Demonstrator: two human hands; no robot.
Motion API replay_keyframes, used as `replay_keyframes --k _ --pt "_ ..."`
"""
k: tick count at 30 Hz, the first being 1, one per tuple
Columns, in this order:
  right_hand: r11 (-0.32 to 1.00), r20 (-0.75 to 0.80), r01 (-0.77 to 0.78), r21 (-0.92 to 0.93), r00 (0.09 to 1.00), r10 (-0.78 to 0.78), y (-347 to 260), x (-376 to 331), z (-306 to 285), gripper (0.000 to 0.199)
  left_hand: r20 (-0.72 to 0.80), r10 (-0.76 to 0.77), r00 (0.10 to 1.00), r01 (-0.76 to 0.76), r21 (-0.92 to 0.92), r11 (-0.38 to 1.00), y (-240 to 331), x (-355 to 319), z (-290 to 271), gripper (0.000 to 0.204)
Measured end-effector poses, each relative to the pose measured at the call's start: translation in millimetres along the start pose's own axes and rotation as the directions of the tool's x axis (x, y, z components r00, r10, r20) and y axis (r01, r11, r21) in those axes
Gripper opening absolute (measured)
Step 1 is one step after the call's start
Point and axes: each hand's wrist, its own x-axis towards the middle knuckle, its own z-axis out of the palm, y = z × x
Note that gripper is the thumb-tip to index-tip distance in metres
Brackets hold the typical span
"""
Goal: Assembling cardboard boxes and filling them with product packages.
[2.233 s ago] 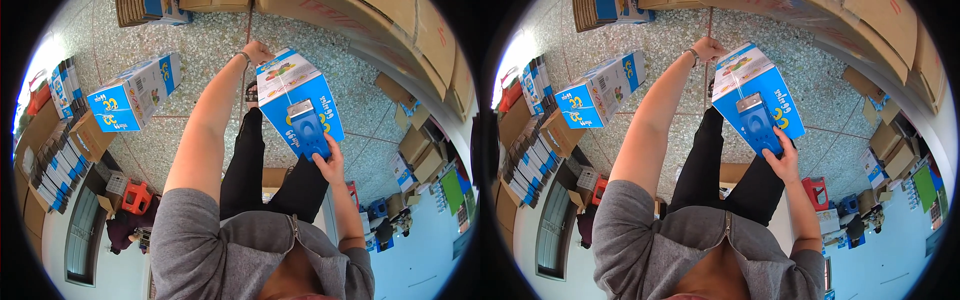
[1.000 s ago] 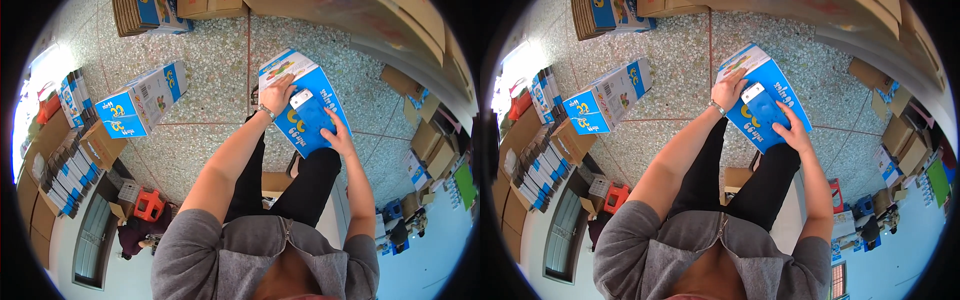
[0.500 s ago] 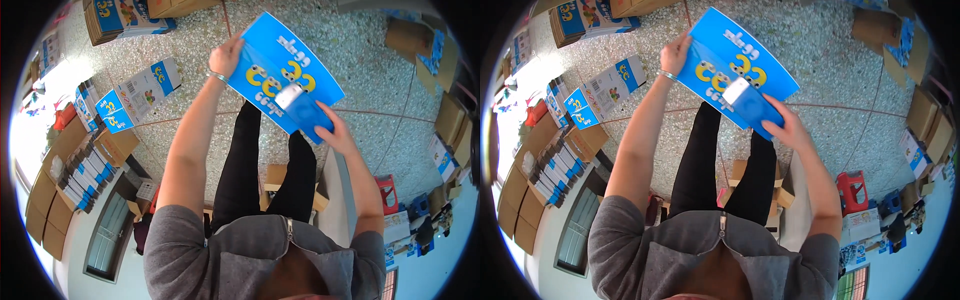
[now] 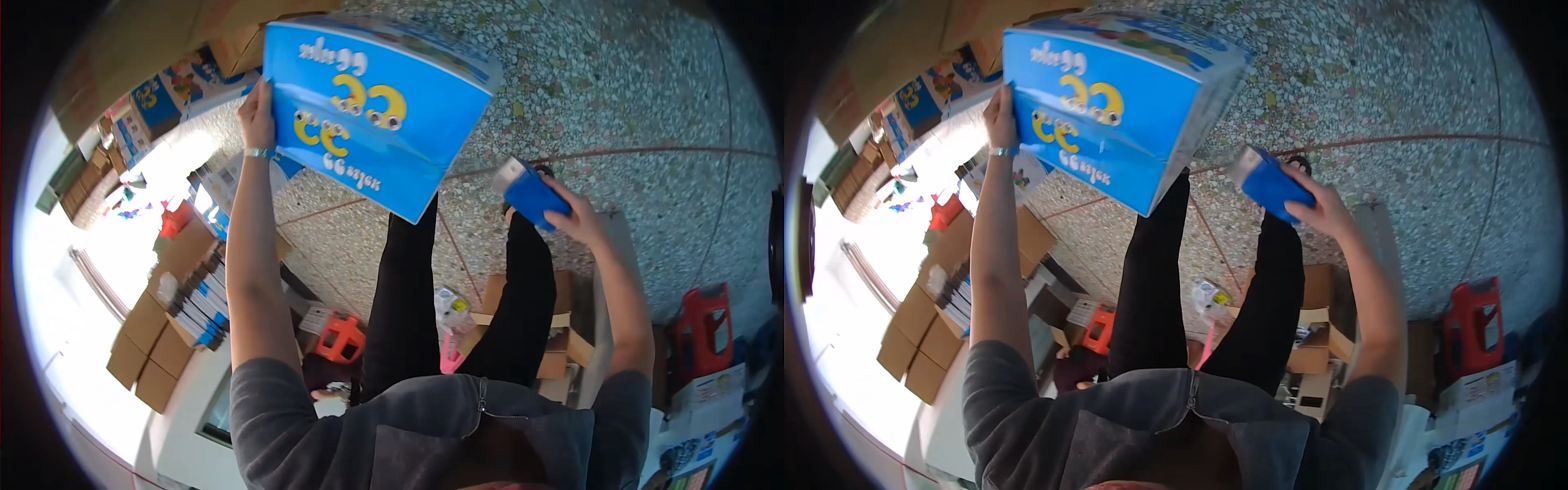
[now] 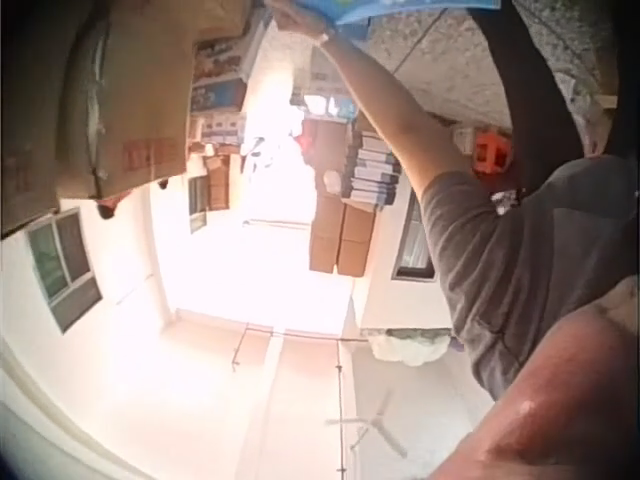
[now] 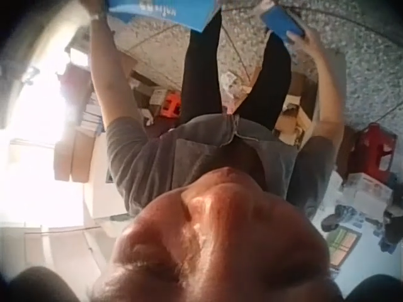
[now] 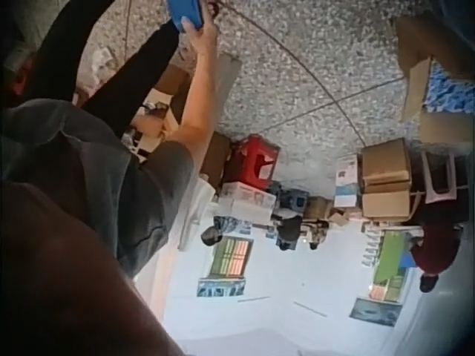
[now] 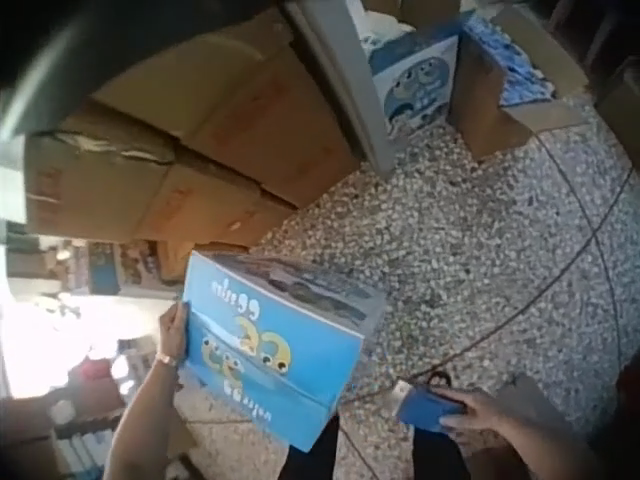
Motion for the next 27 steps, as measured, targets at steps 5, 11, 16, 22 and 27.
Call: replay_keyframes --k 5,11,16,22,27 --pt "0.969 -0.068 0.184 -0.167 0.978 -0.197 8.7 86.6 6.7 0.062 -0.052 0.054 0.997 -0.055 -0.014 0.998 5.8 -2.6 -9.3 0.039" --pt "0.946 -0.147 0.133 -0.294 0.972 -0.183 17.7 68.0 26.0 0.063 0.128 0.170 0.977 -0.193 0.199 0.961 104.9 -145.9 84.9 0.073" --pt "0.881 -0.094 0.033 -0.473 0.992 -0.088 -30.1 72.2 25.1 0.065 0.177 0.397 0.901 -0.412 0.639 0.650 144.4 -204.1 177.2 0.097" --pt "0.485 -0.371 -0.434 -0.759 0.901 0.226 30.8 35.7 -16.1 0.063 0.092 0.406 0.909 -0.343 0.719 0.605 139.9 -186.3 181.5 0.075" --pt "0.755 -0.598 -0.412 -0.510 0.801 0.034 52.0 -33.6 -21.6 0.063 0.227 0.398 0.889 -0.422 0.745 0.516 132.3 -194.2 142.4 0.060"
